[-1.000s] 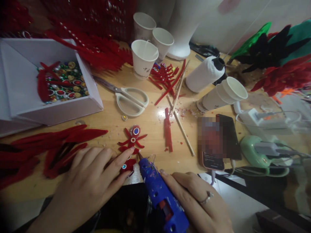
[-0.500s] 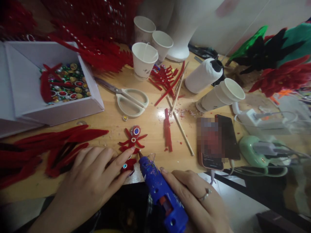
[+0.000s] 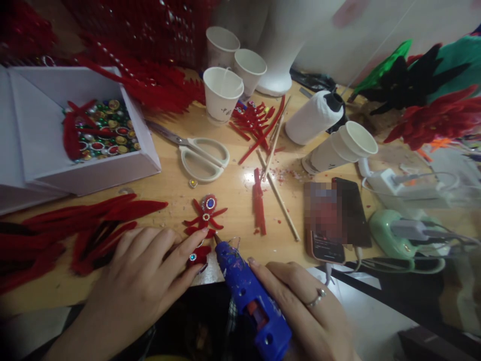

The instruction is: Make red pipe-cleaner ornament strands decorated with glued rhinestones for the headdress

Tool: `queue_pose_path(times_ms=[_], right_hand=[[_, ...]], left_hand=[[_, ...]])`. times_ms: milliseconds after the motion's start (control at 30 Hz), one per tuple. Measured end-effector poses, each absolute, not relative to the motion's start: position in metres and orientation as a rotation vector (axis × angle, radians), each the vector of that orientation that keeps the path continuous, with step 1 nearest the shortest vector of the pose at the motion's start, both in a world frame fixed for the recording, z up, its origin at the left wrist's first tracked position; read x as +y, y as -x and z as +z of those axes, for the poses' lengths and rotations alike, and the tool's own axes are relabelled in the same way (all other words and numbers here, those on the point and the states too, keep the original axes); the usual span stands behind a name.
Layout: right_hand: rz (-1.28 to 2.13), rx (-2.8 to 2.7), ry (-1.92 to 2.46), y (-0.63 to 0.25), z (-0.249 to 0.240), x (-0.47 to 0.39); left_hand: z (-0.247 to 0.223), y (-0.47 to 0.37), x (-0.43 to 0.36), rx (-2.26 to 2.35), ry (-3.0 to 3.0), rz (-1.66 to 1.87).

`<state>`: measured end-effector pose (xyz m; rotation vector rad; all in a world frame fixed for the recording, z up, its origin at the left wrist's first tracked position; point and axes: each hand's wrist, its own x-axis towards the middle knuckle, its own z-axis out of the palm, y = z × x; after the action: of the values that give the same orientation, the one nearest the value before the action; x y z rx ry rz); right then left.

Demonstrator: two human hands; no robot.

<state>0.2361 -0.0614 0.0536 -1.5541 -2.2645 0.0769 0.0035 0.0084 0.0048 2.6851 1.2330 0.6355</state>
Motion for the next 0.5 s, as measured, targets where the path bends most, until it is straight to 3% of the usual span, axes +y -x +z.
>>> queue_pose_path(times_ms=[500], right_hand=[[0.113, -2.320, 1.486, -0.247, 0.051, -0.054]], left_hand=[[0.005, -0.003, 0.008, 1.240, -2.692, 0.650]])
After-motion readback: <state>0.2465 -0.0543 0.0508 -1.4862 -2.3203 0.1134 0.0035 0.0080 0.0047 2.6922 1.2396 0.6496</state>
